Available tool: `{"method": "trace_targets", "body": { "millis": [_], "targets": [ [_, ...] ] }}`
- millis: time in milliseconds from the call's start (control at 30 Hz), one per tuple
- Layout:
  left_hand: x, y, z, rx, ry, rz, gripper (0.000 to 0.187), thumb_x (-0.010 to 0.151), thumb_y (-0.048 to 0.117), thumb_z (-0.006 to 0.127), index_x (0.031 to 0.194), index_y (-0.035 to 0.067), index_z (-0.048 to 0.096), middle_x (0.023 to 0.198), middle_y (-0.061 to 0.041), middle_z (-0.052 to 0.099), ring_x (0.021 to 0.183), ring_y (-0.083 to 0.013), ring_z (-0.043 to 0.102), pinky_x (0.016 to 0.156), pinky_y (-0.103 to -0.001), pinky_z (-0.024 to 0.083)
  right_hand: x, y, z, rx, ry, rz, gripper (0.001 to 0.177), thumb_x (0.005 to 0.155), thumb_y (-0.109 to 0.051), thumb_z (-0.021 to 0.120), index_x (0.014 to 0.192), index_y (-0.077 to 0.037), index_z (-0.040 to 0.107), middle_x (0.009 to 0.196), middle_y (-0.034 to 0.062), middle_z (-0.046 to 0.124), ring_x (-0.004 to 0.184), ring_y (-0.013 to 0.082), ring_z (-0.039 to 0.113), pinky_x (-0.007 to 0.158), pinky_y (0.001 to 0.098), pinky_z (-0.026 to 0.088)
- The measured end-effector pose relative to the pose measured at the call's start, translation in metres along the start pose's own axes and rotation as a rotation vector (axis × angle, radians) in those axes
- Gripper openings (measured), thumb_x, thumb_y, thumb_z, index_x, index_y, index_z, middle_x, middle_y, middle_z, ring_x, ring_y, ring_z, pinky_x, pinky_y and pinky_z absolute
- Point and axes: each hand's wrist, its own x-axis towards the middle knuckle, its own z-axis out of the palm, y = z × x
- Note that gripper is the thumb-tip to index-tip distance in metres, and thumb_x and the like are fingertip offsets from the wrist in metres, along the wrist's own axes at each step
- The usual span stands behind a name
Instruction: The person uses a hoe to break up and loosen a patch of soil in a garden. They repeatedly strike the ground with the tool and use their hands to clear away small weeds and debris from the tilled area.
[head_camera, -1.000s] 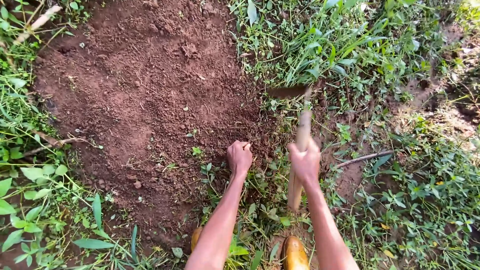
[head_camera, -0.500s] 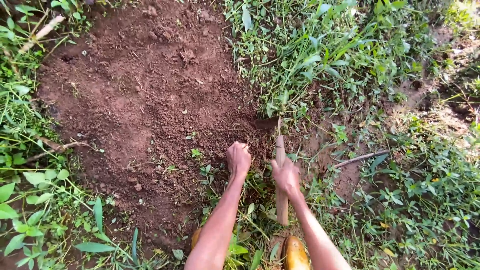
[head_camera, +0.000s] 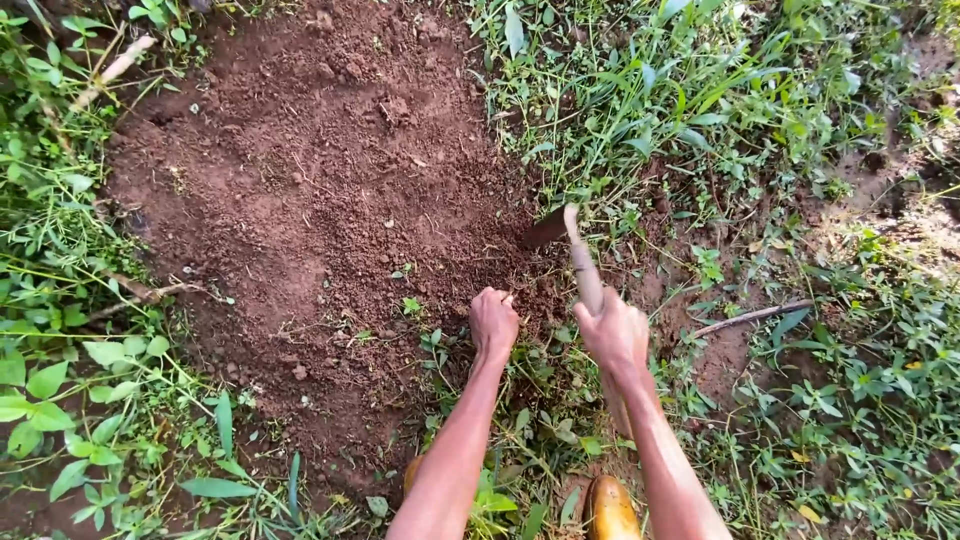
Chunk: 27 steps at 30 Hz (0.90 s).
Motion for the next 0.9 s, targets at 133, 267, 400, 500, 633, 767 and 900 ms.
{"method": "trace_targets", "body": {
  "millis": [133,267,400,500,633,767,900],
  "targets": [
    [-0.004,-0.002,0.0,-0.079,-0.02,-0.039,0.02,0.095,0.0,0.058,0.102,-0.002,0.077,0.093,-0.011,0.068,0.078,-0.0193,0.069,0.067,-0.032,0.055,0.008,-0.004,-0.027,0.513,0.156,-0.029,0.028,0.1,-0.025,0.058,0.112,0.0,0.064,0.059,0.0149,0.061,0.048,0.0226,0.058,0.049,0.036,0.052],
    [-0.006,-0.006,0.004,-0.073,0.022,-0.008,0.017,0.095,0.001,0.062,0.103,-0.003,0.076,0.093,-0.016,0.069,0.085,-0.0276,0.07,0.075,-0.036,0.057,0.026,0.009,-0.035,1.048,0.277,-0.057,0.016,0.102,-0.022,0.057,0.097,-0.007,0.056,0.058,0.0027,0.057,0.049,0.0139,0.059,0.048,0.0252,0.052],
    [-0.009,-0.006,0.007,-0.092,0.034,-0.024,0.016,0.094,0.006,0.063,0.099,0.001,0.078,0.093,-0.014,0.071,0.089,-0.0284,0.071,0.078,-0.038,0.057,0.025,0.009,0.017,1.01,0.321,-0.066,0.004,0.098,-0.005,0.052,0.101,-0.003,0.053,0.057,0.0009,0.056,0.046,0.0145,0.058,0.046,0.0228,0.052],
    [-0.01,-0.001,0.001,-0.044,0.025,-0.042,0.018,0.094,0.001,0.061,0.098,0.002,0.079,0.092,-0.012,0.07,0.085,-0.0236,0.069,0.075,-0.034,0.057,0.011,0.029,0.051,0.364,-0.251,0.107,0.033,0.085,-0.012,0.061,0.112,0.007,0.06,0.062,0.0111,0.06,0.055,0.0202,0.06,0.062,0.043,0.057],
    [-0.014,0.006,-0.006,-0.016,0.0,-0.085,0.018,0.095,-0.001,0.061,0.1,0.001,0.078,0.095,-0.013,0.068,0.084,-0.023,0.067,0.076,-0.034,0.056,-0.001,0.024,0.052,0.436,-0.234,0.094,0.024,0.084,-0.02,0.062,0.098,0.0,0.063,0.068,0.0141,0.062,0.064,0.025,0.063,0.062,0.0456,0.052],
    [-0.017,0.015,-0.014,-0.04,-0.01,-0.084,0.017,0.095,-0.002,0.061,0.098,0.0,0.077,0.093,-0.012,0.067,0.081,-0.0219,0.067,0.07,-0.032,0.055,0.003,0.013,0.029,0.389,-0.303,0.157,0.026,0.086,-0.017,0.061,0.105,0.001,0.062,0.068,0.0132,0.063,0.06,0.025,0.064,0.061,0.0431,0.057],
    [-0.02,0.013,-0.016,-0.008,-0.019,-0.103,0.017,0.097,-0.001,0.059,0.097,0.0,0.077,0.092,-0.012,0.067,0.078,-0.0207,0.065,0.069,-0.031,0.055,-0.009,0.006,0.019,0.329,-0.271,0.079,0.028,0.092,-0.021,0.061,0.107,0.003,0.062,0.069,0.0147,0.063,0.062,0.0265,0.063,0.065,0.0458,0.055]
  ]
}}
